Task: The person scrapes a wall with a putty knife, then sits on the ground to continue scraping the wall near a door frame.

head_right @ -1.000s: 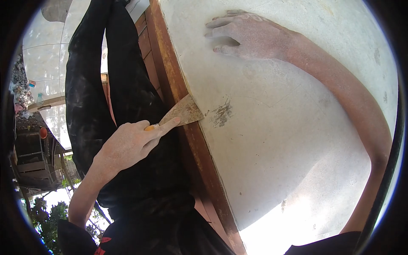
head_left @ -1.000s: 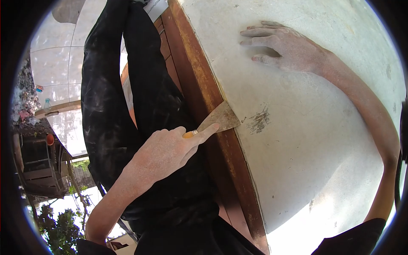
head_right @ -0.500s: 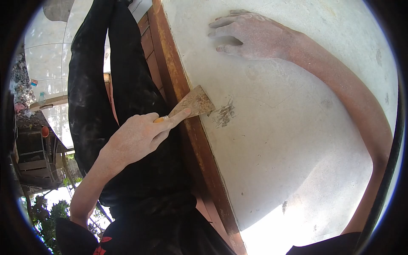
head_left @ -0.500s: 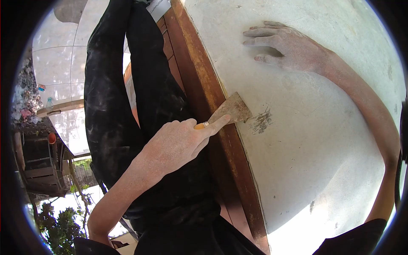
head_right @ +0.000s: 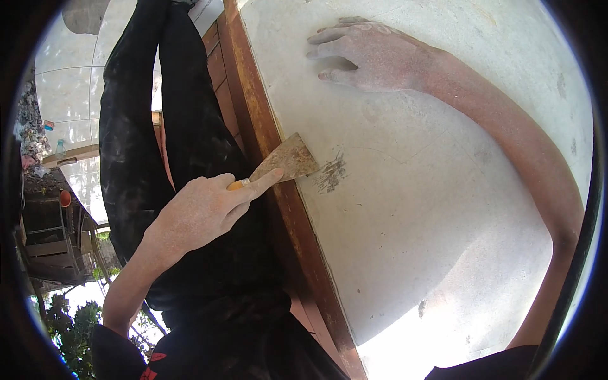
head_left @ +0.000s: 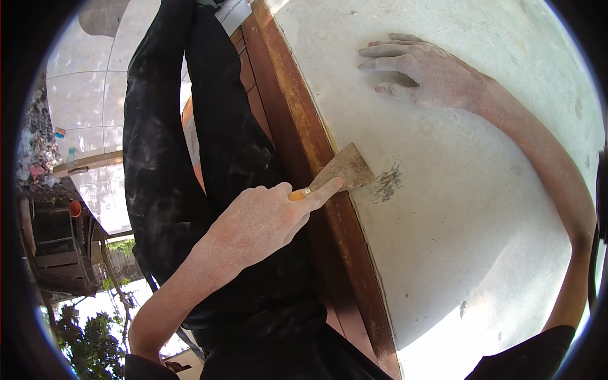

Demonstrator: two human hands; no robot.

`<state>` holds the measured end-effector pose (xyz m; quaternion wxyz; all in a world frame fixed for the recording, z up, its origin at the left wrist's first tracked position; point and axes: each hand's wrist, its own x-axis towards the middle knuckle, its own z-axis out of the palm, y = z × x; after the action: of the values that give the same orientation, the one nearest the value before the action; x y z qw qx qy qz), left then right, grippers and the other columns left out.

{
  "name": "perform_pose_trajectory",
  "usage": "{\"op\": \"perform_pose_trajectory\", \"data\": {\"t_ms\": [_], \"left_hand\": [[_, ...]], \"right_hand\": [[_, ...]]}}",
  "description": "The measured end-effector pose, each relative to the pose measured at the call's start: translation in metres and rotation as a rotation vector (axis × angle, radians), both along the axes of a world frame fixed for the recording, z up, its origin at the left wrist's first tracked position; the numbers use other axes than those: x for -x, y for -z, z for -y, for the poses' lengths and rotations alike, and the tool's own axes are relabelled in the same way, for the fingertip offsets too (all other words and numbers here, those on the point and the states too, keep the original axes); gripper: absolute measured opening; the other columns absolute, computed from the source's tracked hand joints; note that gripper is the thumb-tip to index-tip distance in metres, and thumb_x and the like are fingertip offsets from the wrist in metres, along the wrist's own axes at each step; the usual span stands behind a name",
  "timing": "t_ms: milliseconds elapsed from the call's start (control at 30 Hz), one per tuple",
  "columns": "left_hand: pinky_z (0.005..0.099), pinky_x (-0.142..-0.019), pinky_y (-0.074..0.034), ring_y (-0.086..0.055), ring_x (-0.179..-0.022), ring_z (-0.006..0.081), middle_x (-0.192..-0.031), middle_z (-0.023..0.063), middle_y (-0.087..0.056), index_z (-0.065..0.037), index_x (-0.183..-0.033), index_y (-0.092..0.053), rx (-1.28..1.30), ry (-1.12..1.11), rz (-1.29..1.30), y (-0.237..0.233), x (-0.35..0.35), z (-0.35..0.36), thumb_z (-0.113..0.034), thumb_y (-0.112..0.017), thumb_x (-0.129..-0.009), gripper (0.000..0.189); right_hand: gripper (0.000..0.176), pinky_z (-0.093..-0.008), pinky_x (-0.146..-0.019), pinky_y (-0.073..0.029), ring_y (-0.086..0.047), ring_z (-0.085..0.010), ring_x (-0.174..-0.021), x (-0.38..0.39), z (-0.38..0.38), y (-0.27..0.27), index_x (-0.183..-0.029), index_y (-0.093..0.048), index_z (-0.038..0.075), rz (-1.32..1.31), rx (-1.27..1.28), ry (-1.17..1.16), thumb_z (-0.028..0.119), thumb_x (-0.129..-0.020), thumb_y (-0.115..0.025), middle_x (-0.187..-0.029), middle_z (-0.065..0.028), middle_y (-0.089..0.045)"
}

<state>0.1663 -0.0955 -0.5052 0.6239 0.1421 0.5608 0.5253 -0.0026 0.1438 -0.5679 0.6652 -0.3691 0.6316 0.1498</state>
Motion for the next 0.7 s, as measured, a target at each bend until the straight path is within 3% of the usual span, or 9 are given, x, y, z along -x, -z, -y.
{"op": "perform_pose_trajectory", "data": {"t_ms": [167, 267, 333, 367, 433, 533, 700], "left_hand": [[0.0355, -0.056, -0.052, -0.056, -0.054, 0.0247, -0.068, 0.0112, -0.052, -0.025, -0.145, -0.044, -0.006, 0.086, 0.005, -0.004, -0.009, 0.009, -0.018, -0.058, -0.094, 0.053], [0.0356, -0.056, -0.052, -0.057, -0.055, 0.0248, -0.069, 0.0110, -0.053, -0.025, -0.144, -0.045, 0.005, 0.009, 0.018, 0.002, 0.000, -0.003, -0.017, -0.059, -0.094, 0.053], [0.0262, -0.044, -0.050, -0.055, -0.047, 0.0151, -0.065, 0.0101, -0.056, -0.022, -0.152, -0.030, -0.030, -0.032, -0.192, 0.005, -0.002, -0.009, -0.021, -0.054, -0.098, 0.059], [0.0262, -0.044, -0.050, -0.055, -0.047, 0.0151, -0.065, 0.0101, -0.056, -0.022, -0.152, -0.030, -0.032, -0.033, -0.193, 0.003, 0.000, -0.006, -0.021, -0.054, -0.098, 0.059], [0.0358, -0.055, -0.051, -0.055, -0.053, 0.0243, -0.068, 0.0109, -0.051, -0.025, -0.142, -0.048, 0.004, 0.058, 0.031, -0.005, 0.000, 0.005, -0.018, -0.058, -0.094, 0.050], [0.0356, -0.055, -0.051, -0.054, -0.052, 0.0234, -0.067, 0.0107, -0.050, -0.025, -0.143, -0.047, 0.014, 0.087, 0.025, -0.007, -0.006, 0.010, -0.017, -0.057, -0.094, 0.050], [0.0356, -0.055, -0.051, -0.054, -0.052, 0.0238, -0.066, 0.0105, -0.050, -0.025, -0.144, -0.046, 0.010, 0.062, -0.008, -0.001, 0.000, 0.008, -0.016, -0.057, -0.094, 0.051]], "right_hand": [[0.045, -0.0427, -0.120, -0.028, -0.037, -0.0213, -0.139, 0.000, -0.009, 0.008, -0.133, -0.057, 0.022, 0.029, 0.063, 0.008, 0.040, -0.092, -0.060, -0.145, 0.0047, -0.048], [0.045, -0.0423, -0.120, -0.028, -0.037, -0.0216, -0.139, -0.001, -0.005, 0.006, -0.132, -0.058, 0.021, 0.035, 0.047, 0.023, 0.040, -0.092, -0.060, -0.145, 0.0038, -0.049], [0.045, -0.0416, -0.120, -0.028, -0.037, -0.0226, -0.139, -0.001, 0.002, 0.000, -0.132, -0.059, 0.019, -0.015, -0.002, 0.003, 0.040, -0.092, -0.060, -0.145, 0.0028, -0.049], [0.045, -0.0416, -0.120, -0.028, -0.037, -0.0226, -0.139, 0.001, 0.000, 0.001, -0.132, -0.059, 0.019, -0.016, -0.004, 0.001, 0.040, -0.092, -0.060, -0.145, 0.0028, -0.049], [0.044, -0.0416, -0.120, -0.028, -0.038, -0.0236, -0.139, 0.001, -0.005, 0.005, -0.131, -0.059, 0.019, 0.035, 0.045, 0.043, 0.039, -0.092, -0.060, -0.145, 0.0020, -0.049], [0.040, -0.0416, -0.116, -0.032, -0.045, -0.0225, -0.134, -0.002, -0.016, 0.009, -0.128, -0.061, 0.017, 0.007, 0.147, 0.068, 0.041, -0.096, -0.055, -0.140, -0.0014, -0.054], [0.040, -0.0417, -0.116, -0.032, -0.045, -0.0227, -0.134, -0.002, -0.016, 0.010, -0.128, -0.061, 0.017, 0.001, 0.156, 0.048, 0.040, -0.096, -0.056, -0.140, -0.0017, -0.054]]}}
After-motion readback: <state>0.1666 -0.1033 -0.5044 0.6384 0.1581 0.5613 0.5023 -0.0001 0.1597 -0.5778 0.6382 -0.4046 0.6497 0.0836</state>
